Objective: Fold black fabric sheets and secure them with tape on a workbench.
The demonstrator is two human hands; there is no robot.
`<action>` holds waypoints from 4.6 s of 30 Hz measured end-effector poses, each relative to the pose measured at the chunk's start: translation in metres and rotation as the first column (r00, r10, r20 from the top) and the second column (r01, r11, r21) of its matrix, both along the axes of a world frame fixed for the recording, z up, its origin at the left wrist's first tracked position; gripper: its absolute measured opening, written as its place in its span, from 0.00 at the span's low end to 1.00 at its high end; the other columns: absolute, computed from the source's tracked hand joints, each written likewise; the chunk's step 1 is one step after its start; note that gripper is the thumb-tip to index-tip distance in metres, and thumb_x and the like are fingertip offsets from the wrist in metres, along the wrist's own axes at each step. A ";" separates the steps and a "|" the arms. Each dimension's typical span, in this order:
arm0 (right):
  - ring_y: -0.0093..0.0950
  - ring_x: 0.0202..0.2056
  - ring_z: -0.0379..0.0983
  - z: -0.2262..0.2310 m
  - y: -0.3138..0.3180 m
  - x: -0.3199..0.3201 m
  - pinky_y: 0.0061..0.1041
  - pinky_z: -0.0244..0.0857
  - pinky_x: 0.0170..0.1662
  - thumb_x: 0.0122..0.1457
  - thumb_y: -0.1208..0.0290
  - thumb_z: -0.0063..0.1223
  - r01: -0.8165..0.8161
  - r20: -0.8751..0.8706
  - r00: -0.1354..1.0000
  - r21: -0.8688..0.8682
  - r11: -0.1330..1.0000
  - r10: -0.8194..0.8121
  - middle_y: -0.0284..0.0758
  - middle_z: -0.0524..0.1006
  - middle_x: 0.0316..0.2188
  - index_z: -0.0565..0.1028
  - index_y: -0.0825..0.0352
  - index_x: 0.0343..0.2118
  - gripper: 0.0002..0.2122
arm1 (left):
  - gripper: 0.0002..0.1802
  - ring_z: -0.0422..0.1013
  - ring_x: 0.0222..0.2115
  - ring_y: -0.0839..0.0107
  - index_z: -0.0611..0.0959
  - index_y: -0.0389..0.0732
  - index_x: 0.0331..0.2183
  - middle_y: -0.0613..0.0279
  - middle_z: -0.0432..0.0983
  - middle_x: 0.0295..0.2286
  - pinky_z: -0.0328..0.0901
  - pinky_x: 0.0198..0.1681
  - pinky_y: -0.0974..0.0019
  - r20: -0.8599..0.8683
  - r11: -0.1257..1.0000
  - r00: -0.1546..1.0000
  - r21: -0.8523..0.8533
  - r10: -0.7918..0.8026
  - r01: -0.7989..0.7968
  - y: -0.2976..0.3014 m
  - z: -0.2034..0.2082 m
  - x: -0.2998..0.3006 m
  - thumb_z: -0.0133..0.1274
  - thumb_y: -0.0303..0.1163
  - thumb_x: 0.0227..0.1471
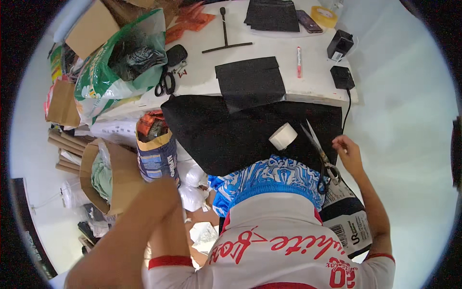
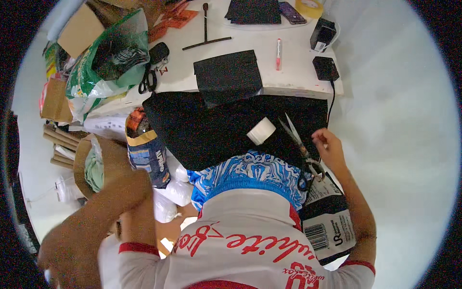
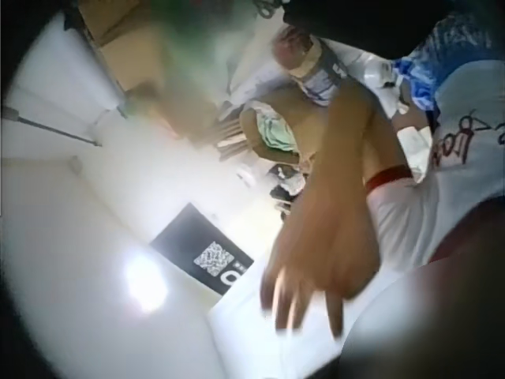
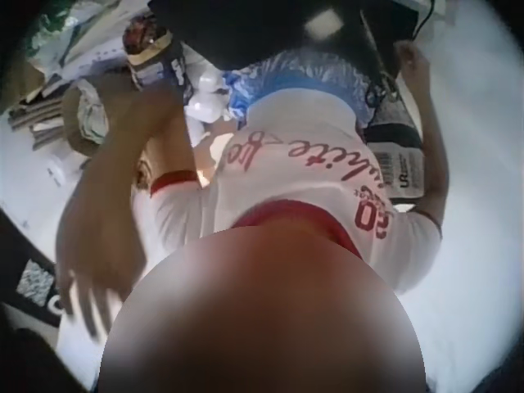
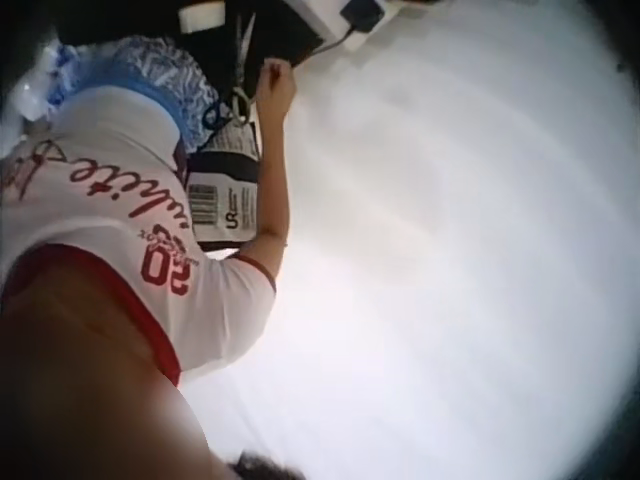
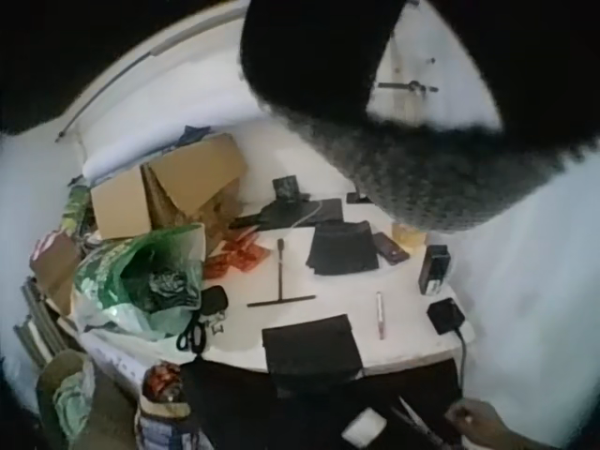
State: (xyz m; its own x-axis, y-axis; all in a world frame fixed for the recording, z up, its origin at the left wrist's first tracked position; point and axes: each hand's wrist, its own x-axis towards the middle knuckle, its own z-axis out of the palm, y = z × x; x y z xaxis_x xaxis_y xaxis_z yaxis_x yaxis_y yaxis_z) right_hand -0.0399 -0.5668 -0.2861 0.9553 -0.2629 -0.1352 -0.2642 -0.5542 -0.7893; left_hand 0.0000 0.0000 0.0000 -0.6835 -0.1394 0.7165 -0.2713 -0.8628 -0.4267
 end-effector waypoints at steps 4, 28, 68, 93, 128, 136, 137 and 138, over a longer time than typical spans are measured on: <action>0.21 0.33 0.70 -0.036 0.063 -0.017 0.19 0.64 0.38 0.57 0.77 0.45 0.080 0.058 0.992 0.385 0.919 -0.111 0.31 0.74 0.29 0.72 0.71 0.34 0.05 | 0.26 0.59 0.53 0.59 0.67 0.42 0.53 0.52 0.63 0.52 0.51 0.58 0.56 -0.958 0.691 0.071 -0.147 -0.277 0.708 -0.232 -0.168 0.104 0.49 0.31 0.50; 0.41 0.55 0.55 0.023 0.172 0.087 0.39 0.49 0.58 0.51 0.81 0.52 0.143 0.903 0.335 -0.331 0.933 0.269 0.48 0.55 0.54 0.60 0.70 0.49 0.21 | 0.15 0.66 0.41 0.46 0.77 0.33 0.38 0.44 0.71 0.39 0.60 0.47 0.54 -0.940 0.879 0.057 -0.290 -0.335 0.379 -0.187 -0.324 0.354 0.47 0.31 0.50; 0.37 0.51 0.66 -0.025 0.091 0.277 0.46 0.59 0.54 0.56 0.43 0.39 -0.126 0.042 0.987 0.791 -0.598 -0.153 0.40 0.68 0.52 0.63 0.63 0.55 0.32 | 0.12 0.68 0.48 0.62 0.82 0.42 0.38 0.56 0.76 0.41 0.55 0.55 0.54 -0.917 0.602 -0.386 -0.250 0.105 0.758 -0.253 -0.277 0.270 0.47 0.28 0.52; 0.36 0.53 0.63 -0.028 -0.025 0.112 0.42 0.58 0.55 0.54 0.66 0.48 0.188 0.012 0.601 0.970 0.156 -0.799 0.40 0.66 0.52 0.64 0.67 0.51 0.21 | 0.09 0.73 0.35 0.63 0.82 0.38 0.30 0.60 0.78 0.31 0.67 0.42 0.62 -0.880 0.890 -0.466 -0.283 -0.093 0.356 -0.264 -0.330 0.235 0.60 0.23 0.39; 0.44 0.62 0.45 -0.018 0.049 0.149 0.57 0.29 0.62 0.51 0.62 0.49 -0.175 -0.028 0.851 0.926 -0.335 -0.524 0.41 0.53 0.61 0.54 0.66 0.59 0.32 | 0.39 0.55 0.54 0.54 0.67 0.49 0.54 0.56 0.58 0.55 0.52 0.57 0.52 -0.862 0.870 -0.442 -0.001 0.249 0.493 -0.275 -0.335 0.209 0.62 0.39 0.39; 0.42 0.61 0.50 -0.011 0.065 0.152 0.57 0.37 0.61 0.50 0.62 0.49 -0.106 -0.097 0.814 0.945 -0.311 -0.572 0.41 0.57 0.59 0.58 0.65 0.58 0.30 | 0.41 0.49 0.58 0.53 0.61 0.50 0.58 0.53 0.51 0.58 0.45 0.60 0.48 -0.892 0.891 -0.308 0.187 0.331 0.413 -0.295 -0.361 0.219 0.57 0.34 0.41; 0.42 0.61 0.50 -0.010 0.066 0.152 0.57 0.38 0.61 0.50 0.62 0.49 -0.090 -0.107 0.815 0.948 -0.307 -0.569 0.41 0.57 0.59 0.58 0.65 0.57 0.30 | 0.41 0.50 0.58 0.52 0.61 0.50 0.58 0.53 0.52 0.58 0.45 0.60 0.48 -0.880 0.890 -0.342 0.171 0.331 0.423 -0.297 -0.356 0.221 0.57 0.32 0.41; 0.42 0.61 0.50 -0.012 0.064 0.151 0.57 0.38 0.61 0.50 0.62 0.49 -0.090 -0.107 0.814 0.948 -0.306 -0.570 0.41 0.57 0.59 0.58 0.65 0.57 0.30 | 0.41 0.50 0.58 0.52 0.61 0.49 0.58 0.53 0.53 0.58 0.45 0.60 0.48 -0.866 0.889 -0.375 0.154 0.332 0.432 -0.299 -0.352 0.224 0.56 0.30 0.41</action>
